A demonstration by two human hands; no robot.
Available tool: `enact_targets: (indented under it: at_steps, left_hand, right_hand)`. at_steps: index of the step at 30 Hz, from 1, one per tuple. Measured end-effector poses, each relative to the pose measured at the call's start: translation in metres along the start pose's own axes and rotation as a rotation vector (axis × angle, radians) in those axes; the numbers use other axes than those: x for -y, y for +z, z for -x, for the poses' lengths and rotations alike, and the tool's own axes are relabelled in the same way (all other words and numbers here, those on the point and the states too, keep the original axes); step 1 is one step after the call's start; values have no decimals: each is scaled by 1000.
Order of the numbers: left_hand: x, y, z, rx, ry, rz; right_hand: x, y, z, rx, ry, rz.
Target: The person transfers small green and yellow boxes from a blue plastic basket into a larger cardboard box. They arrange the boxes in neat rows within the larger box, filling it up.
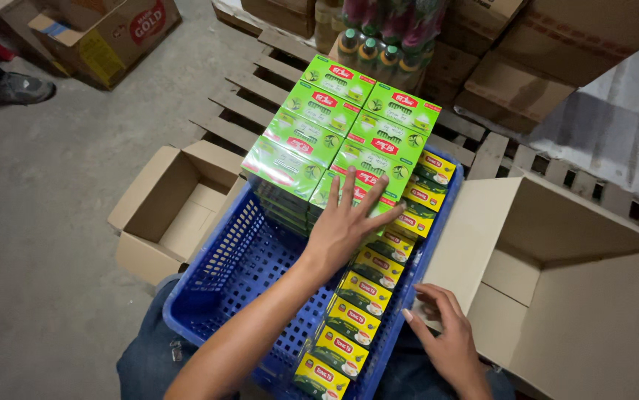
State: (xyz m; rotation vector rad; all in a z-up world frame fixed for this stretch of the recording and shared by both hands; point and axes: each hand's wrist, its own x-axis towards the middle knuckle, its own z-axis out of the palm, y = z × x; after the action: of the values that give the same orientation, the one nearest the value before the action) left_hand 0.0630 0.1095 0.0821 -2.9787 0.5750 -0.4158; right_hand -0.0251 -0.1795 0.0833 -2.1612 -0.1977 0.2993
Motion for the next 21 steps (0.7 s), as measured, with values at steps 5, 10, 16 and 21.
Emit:
enact_targets:
  at_steps: [5,10,16,21]
  left_hand:
    - [0,7,-3,25,7,-45]
    - [1,1,-1,-17,-16,-90]
    - [5,8,4,-70,23,-41]
    - [6,13,2,-84,39,6]
  right_hand:
    - [2,-4,2,31,28,14]
    - [1,-4,2,51,20,10]
    - [9,-6,3,60,71,-4]
    - [6,-6,4,64,56,1]
